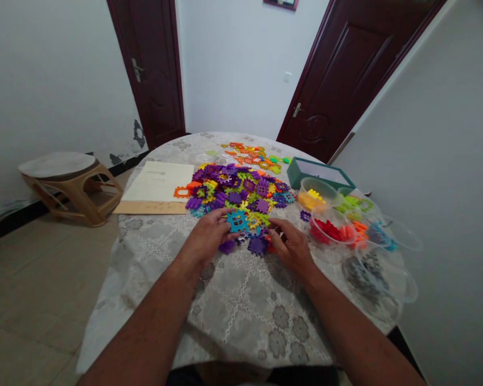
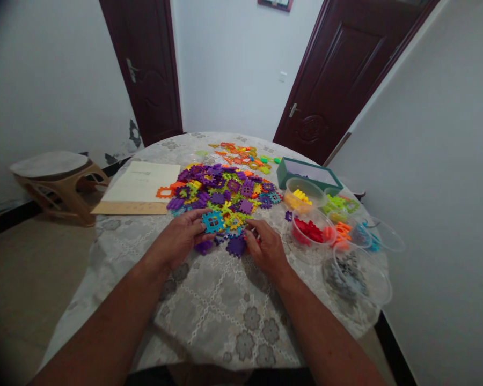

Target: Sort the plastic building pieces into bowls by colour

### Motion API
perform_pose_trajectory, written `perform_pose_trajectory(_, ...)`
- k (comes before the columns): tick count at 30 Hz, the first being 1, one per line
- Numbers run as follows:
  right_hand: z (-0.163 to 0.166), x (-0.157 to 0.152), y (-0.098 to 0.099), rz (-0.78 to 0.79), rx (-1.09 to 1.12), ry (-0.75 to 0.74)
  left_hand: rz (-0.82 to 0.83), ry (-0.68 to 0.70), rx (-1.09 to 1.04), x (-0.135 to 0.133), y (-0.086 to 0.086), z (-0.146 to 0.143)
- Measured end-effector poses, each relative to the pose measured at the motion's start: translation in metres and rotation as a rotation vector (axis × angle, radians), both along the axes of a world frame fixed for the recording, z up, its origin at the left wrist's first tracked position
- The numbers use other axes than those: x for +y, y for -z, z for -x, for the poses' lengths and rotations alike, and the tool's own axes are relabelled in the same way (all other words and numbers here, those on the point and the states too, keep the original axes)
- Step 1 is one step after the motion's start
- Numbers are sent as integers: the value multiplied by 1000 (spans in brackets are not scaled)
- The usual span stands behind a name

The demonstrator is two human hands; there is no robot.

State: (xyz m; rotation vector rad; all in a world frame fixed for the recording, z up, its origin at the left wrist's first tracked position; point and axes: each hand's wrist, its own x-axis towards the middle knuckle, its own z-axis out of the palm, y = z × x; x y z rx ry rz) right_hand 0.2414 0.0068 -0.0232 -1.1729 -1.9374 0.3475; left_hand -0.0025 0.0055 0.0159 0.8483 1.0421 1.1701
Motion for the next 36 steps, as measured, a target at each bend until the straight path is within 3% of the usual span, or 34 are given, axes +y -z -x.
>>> perform_pose_trajectory(5,9,-9,-2,34,55,-143,-3,166,105,-5,5,-10)
perform_pose_trajectory(9,16,-10,-5,44,133,-147,-59,283,213,-1,6,-10)
perform_pose_trajectory(13,13,-9,-16,118,237,-84,-74,293,353,4,-7,-11)
perform_pose_trajectory(17,-11,-17,-49,55,322,60,-105,207,434,7,-22,-13)
perform_pose_trajectory(21,-66,-35,-91,-46,255,260,-145,36,402,11,-27,-10)
perform_pose_trajectory(25,-150,-41,-117,-136,18,528,-161,-80,383,15,-26,-3)
perform_pose_trajectory(28,-219,-27,-117,-139,-198,723,-173,-117,397,16,-25,2)
perform_pose_trajectory(31,-277,-8,-107,-29,-401,931,-180,-137,425,17,-24,5)
perform_pose_trajectory(36,-325,-2,-92,136,-609,1103,-229,-176,477,11,-25,4)
